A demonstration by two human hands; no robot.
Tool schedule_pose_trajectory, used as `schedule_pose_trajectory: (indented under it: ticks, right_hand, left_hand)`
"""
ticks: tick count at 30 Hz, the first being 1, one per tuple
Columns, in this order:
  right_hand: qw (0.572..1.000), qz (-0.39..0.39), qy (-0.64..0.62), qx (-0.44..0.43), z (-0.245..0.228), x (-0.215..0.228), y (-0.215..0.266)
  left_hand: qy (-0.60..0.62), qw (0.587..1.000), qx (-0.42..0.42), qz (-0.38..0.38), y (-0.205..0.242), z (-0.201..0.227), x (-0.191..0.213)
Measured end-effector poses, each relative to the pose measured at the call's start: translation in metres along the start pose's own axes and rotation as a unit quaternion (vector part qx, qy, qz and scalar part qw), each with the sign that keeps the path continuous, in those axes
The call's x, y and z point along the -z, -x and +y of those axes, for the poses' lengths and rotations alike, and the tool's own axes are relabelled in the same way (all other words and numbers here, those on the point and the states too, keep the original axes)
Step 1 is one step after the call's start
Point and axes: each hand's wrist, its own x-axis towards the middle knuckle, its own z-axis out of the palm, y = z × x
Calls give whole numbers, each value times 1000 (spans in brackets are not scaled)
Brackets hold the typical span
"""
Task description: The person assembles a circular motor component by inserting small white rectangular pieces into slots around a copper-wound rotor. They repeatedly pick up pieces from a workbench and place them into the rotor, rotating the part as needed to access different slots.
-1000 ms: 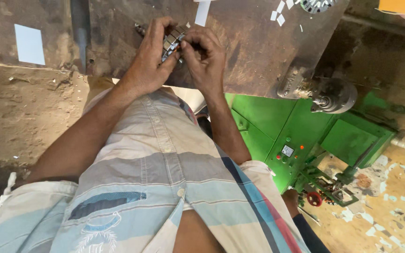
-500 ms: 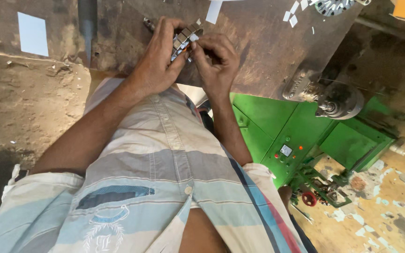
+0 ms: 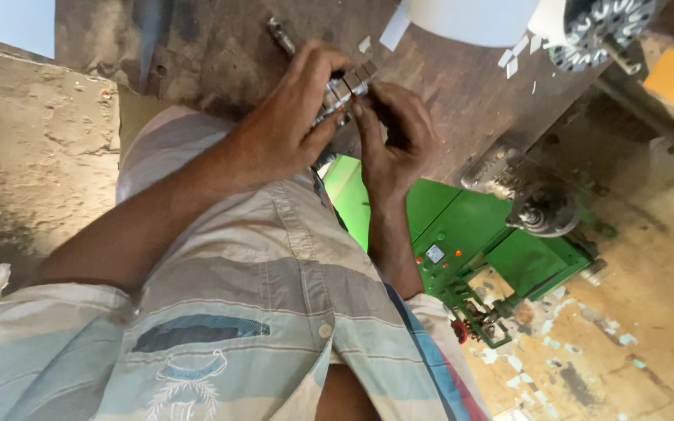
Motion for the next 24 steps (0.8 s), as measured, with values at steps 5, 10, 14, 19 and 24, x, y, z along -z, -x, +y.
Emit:
schedule_pose_trajectory:
  ticks: [5,10,14,19,24]
  right_hand:
    - [999,38,-7,16,-3,-2,-4]
    - [995,-84,33,29,-13,24,-30]
    - [958,-104,171,205,-10,21,-40]
    - [954,-46,171,244,-1,7,-31]
    - [939,-12,179,293,11,2,-27]
  left_hand:
    - [6,1000,-13,22,1,2,0]
    - [30,999,7,21,4,7,0]
    - [23,998,-28,45,3,5,5]
    - [6,999,-33,20,-1,2,8]
    - [-10,999,-33,13,-1,5,14]
